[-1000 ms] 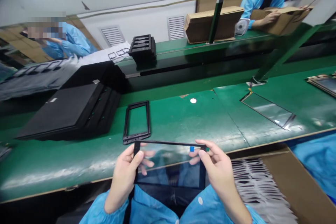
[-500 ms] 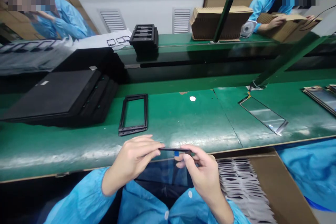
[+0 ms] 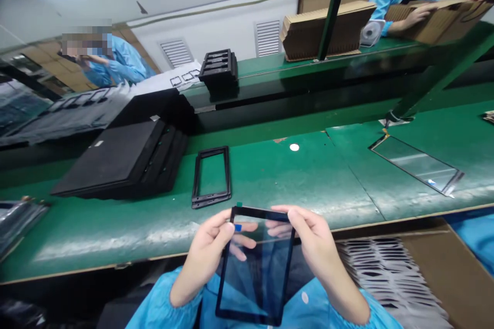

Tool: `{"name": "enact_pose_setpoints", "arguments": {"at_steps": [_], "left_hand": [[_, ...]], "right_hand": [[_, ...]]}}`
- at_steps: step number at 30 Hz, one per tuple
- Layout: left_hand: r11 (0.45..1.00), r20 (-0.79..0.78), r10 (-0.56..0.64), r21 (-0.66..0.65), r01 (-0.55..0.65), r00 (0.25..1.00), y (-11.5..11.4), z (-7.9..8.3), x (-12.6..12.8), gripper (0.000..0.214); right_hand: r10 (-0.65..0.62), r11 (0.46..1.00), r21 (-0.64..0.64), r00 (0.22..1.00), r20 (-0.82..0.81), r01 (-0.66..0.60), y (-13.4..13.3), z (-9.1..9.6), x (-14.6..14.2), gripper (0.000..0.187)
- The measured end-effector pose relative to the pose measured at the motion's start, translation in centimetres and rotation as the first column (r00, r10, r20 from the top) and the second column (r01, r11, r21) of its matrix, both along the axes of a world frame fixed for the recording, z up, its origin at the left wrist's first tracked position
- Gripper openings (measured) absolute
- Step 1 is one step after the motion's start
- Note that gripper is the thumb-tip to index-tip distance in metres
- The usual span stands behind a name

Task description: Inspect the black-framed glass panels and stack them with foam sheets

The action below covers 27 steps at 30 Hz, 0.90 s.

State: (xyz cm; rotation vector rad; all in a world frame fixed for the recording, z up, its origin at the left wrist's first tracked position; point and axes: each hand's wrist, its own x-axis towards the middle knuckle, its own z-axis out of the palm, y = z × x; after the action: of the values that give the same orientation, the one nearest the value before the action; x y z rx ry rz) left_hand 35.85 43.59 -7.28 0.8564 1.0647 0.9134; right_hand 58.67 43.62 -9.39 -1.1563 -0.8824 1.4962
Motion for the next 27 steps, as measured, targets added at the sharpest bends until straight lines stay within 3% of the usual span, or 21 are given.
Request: {"name": "enact_pose_setpoints", "arguments": {"at_steps": [5, 9, 14, 16, 19, 20, 22, 24, 25, 27], "left_hand": [[1.0, 0.044, 0.03, 0.006, -0.03, 0.999, -0.7, 0.0, 0.3, 0.06], [0.999, 0.063, 0.027, 0.022, -0.028, 0.998, -1.2, -0.8, 0.1, 0.055], [0.998, -0.041, 0.026, 0.065, -0.023, 0.999, -1.2, -1.3, -0.7, 0.052], [0.986, -0.187, -0.034, 0.153, 0.063, 0.982, -0.8, -0.9, -1.0, 0.05], [0.911, -0.429, -0.243, 0.206, 0.356, 0.87, -0.2, -0.3, -0.9, 0.07], [0.881, -0.461, -0.314, 0.184, 0.435, 0.83, 0.0, -0.3, -0.8, 0.073], [0.874, -0.442, -0.376, 0.122, 0.469, 0.815, 0.2, -0.5, -0.5, 0.068], [0.937, -0.363, -0.301, 0.058, 0.344, 0.882, 0.3, -0.9, -0.6, 0.061], [0.967, -0.319, -0.232, 0.03, 0.254, 0.919, 0.3, -1.1, -0.8, 0.059], [0.996, -0.242, -0.086, 0.007, 0.09, 0.966, 0.2, -1.4, -1.4, 0.062]], "right_hand": [[-0.021, 1.0, 0.005, 0.998, -0.064, 0.021, 0.0, -0.2, -0.5, 0.045], [-0.057, 0.996, 0.074, 0.998, 0.004, 0.056, -0.1, 0.0, -0.7, 0.043], [-0.011, 0.992, 0.129, 0.998, 0.055, 0.004, 0.0, 0.6, -0.4, 0.039], [0.065, 0.987, 0.142, 0.992, 0.107, -0.08, 0.1, 0.9, -0.7, 0.033], [0.164, 0.954, 0.203, 0.949, 0.27, -0.222, 0.2, 0.9, -2.0, 0.016], [0.117, 0.942, 0.259, 0.934, 0.339, -0.212, 0.3, 0.8, -2.3, 0.013], [-0.123, 0.899, 0.427, 0.882, 0.455, -0.095, 0.4, 0.4, -2.4, 0.013], [-0.386, 0.818, 0.574, 0.768, 0.51, 0.03, 0.5, -0.3, -1.4, 0.017], [-0.46, 0.794, 0.604, 0.712, 0.53, 0.063, 0.5, -0.7, -0.5, 0.019], [-0.488, 0.812, 0.574, 0.66, 0.571, 0.103, 0.5, -1.6, 1.7, 0.023]]}}
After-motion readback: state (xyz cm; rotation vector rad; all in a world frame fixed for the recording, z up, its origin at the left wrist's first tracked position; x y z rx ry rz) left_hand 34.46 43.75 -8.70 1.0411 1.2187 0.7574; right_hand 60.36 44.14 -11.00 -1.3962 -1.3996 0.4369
